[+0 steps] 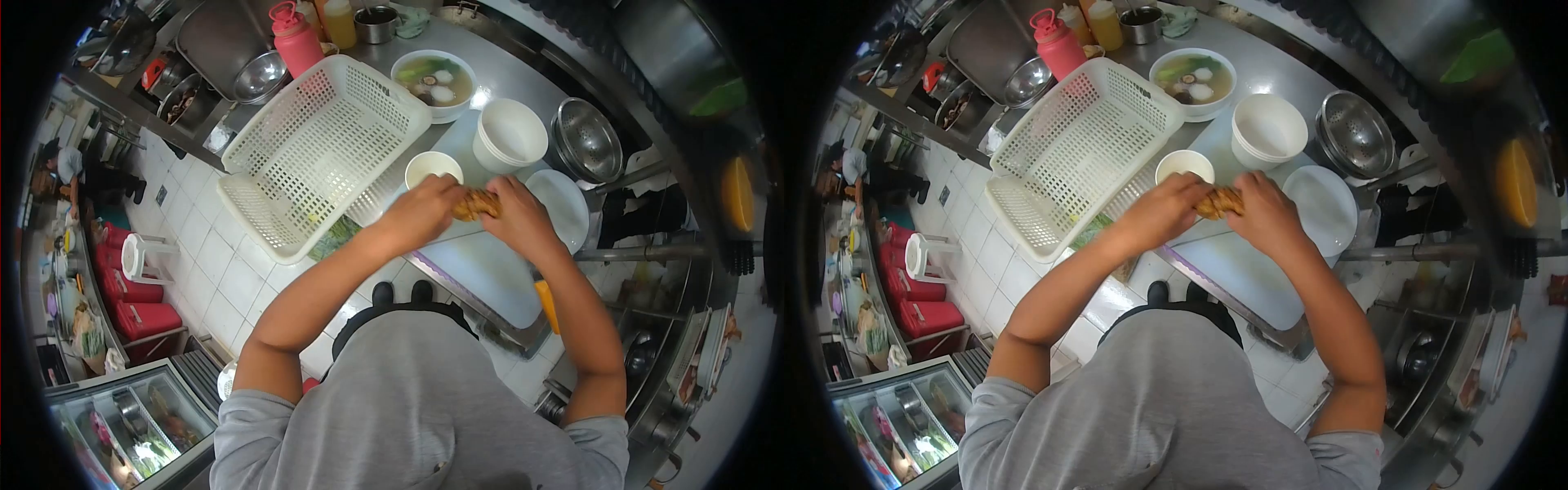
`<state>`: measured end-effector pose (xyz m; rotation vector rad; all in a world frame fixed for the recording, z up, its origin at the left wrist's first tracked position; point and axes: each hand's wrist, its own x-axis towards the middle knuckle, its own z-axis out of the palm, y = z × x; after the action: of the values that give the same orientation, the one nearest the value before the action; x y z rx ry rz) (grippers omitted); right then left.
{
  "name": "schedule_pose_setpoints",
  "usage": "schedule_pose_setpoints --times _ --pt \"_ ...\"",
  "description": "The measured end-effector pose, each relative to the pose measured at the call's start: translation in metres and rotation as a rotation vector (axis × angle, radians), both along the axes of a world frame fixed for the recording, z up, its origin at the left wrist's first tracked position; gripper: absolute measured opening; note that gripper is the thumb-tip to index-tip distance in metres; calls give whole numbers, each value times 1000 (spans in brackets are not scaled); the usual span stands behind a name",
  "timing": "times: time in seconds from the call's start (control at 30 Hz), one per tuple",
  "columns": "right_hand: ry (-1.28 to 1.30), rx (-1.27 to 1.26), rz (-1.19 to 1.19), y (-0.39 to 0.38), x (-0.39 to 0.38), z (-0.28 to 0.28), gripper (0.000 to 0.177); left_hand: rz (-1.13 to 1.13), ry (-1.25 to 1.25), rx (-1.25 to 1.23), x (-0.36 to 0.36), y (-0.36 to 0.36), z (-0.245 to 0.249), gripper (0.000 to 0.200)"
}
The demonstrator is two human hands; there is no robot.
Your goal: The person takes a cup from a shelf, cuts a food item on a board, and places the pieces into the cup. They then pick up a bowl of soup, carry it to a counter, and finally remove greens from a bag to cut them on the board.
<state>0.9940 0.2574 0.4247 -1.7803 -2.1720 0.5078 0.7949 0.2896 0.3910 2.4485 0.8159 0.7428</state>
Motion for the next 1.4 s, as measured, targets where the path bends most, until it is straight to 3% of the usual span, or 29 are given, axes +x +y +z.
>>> schedule_pose_setpoints --times 0.1,0.2,0.3,0.47,0.53,0.67,0.83,0.97,1.13,1.4 --pt "-78 -50 92 42 -25 -3 37 126 19 28 -20 13 -2 40" --pt "-135 -103 154 77 -47 -22 37 271 247 -6 -29 27 -18 34" --pt "-117 -94 180 83 -59 -37 36 337 222 13 -22 24 -35 34" --pt "-37 -49 201 77 -56 -49 29 396 366 -118 -23 10 -16 34" --pt "90 58 172 77 -43 -41 18 438 101 88 -29 4 -21 29" --pt "51 48 130 80 -28 -32 7 582 -40 10 -33 -3 -25 22" --pt "-102 150 206 61 -43 -56 8 745 -221 -455 -24 -3 -53 23" --pt "-52 251 151 60 -42 -52 11 756 -238 -648 -19 0 -54 29" --pt "-60 180 121 58 -46 -41 16 718 -255 -868 -12 4 -56 31" --pt "-179 178 117 73 -38 -64 13 747 -333 -877 -5 4 -58 27"
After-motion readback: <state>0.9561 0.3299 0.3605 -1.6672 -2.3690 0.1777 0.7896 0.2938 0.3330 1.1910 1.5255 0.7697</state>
